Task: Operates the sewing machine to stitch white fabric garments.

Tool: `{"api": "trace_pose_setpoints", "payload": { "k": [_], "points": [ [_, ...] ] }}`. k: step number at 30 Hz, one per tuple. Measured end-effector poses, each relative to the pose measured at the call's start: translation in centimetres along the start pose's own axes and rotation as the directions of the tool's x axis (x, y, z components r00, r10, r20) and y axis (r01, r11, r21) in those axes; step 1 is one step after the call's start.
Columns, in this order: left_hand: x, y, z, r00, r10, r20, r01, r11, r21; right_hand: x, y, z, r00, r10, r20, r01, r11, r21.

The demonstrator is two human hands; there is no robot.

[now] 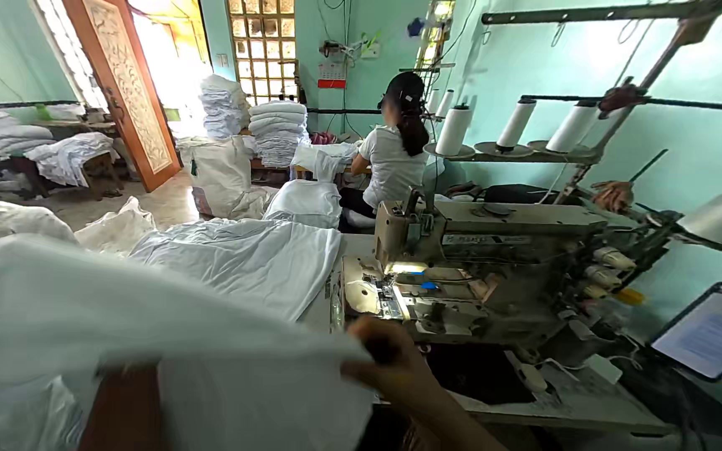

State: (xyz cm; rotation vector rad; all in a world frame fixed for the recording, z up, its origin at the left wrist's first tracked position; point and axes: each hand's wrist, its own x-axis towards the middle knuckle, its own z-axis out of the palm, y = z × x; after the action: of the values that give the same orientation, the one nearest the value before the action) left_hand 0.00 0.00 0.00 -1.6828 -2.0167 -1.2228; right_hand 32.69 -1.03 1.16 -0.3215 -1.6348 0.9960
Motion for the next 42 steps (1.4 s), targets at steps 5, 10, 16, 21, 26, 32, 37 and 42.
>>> {"api": "trace_pose_setpoints", "payload": {
  "k": [5, 10, 16, 21, 26, 32, 37, 42],
  "points": [
    [8.5, 0.0, 15.2, 0.874, 0.035, 0.484, 0.2, 0.883, -0.425, -2.5, 7.0, -1.7, 0.746, 0.506, -0.434, -0.548, 0.836, 0.034],
    [-4.3, 1.5, 17.3, 0.851, 0.286, 0.441, 0.011, 0.829, -0.559, -7.7, 11.6, -1.3, 0.613, 0.692, -0.383, -0.667, 0.712, 0.219],
    [-13.9, 5.9, 12.1, 0.772, 0.528, 0.354, -0.163, 0.702, -0.693, -7.0, 11.2, -0.5, 0.689, 0.664, -0.289, -0.618, 0.747, 0.245],
    [-16.0, 6.3, 12.6, 0.714, 0.536, 0.451, -0.129, 0.734, -0.667, -8.4, 11.8, -1.1, 0.826, 0.515, -0.229, -0.552, 0.821, -0.145],
    [-13.0, 8.0, 14.5, 0.73, 0.585, 0.353, -0.17, 0.656, -0.736, -10.1, 10.2, -4.0, 0.84, 0.466, -0.277, -0.542, 0.716, -0.439],
    [-12.0, 10.2, 18.8, 0.483, 0.671, 0.563, 0.044, 0.623, -0.781, -11.0, 8.4, -5.9, 0.817, 0.502, -0.284, -0.564, 0.591, -0.578],
    [-12.5, 9.4, 19.5, 0.558, 0.645, 0.522, 0.075, 0.587, -0.806, -12.1, 9.5, -7.4, 0.732, 0.608, -0.306, -0.665, 0.541, -0.515],
    [-11.9, 9.4, 19.3, 0.541, 0.587, 0.602, 0.161, 0.63, -0.759, -12.0, 10.1, -8.4, 0.755, 0.604, -0.257, -0.65, 0.634, -0.419]
  ]
}}
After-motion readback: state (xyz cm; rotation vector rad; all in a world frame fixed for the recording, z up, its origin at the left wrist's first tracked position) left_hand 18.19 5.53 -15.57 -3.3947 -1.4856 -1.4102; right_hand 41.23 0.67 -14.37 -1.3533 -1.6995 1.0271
